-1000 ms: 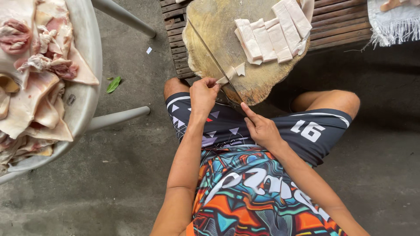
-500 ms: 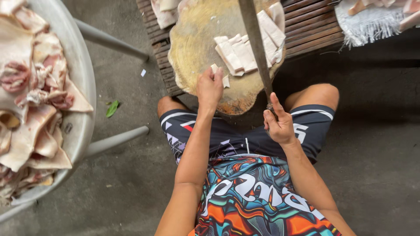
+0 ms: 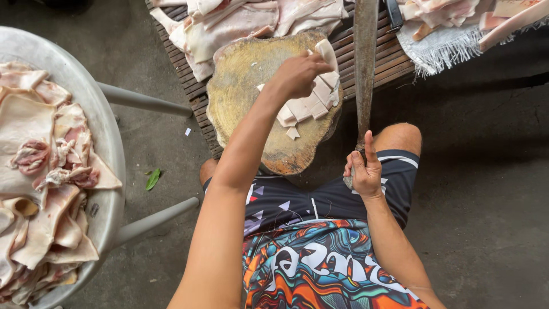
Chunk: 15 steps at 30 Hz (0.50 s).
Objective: The person slices pieces of raw pig skin into strips using a large knife on a wooden cutting board.
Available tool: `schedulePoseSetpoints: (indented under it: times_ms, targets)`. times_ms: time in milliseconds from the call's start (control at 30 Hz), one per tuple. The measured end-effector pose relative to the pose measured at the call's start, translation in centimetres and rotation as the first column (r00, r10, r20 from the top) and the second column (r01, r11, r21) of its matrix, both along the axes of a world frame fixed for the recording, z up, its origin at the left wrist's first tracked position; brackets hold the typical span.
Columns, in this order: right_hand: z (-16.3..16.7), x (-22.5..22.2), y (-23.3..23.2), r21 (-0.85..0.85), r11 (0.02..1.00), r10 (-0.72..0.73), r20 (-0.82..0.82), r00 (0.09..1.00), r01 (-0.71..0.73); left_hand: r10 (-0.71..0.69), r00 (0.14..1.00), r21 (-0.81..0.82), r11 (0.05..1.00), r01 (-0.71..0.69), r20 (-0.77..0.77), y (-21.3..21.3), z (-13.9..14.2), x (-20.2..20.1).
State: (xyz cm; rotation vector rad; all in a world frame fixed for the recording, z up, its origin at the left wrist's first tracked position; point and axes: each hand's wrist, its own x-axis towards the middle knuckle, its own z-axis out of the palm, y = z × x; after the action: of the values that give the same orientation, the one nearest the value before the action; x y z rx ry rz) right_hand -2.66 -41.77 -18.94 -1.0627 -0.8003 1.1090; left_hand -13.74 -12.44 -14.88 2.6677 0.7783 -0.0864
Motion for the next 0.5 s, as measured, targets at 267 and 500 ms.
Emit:
schedulePoseSetpoints:
  times_ms: [267,500]
  targets:
    - [0.7,-0.3,0.8,-0.042,0.998,-0.036,-0.006,0.999,0.036,-0.024,0.778,0.065,0.994,0.082,-0.628,1.9,0.8,6.0]
    - [0.4,-0.7,1.2,-0.069,0.996,-0.050,0.021,0.999,0.051,-0.094,0.854,0.126,0.975,0.183,-0.511,2.2,0.1,4.6]
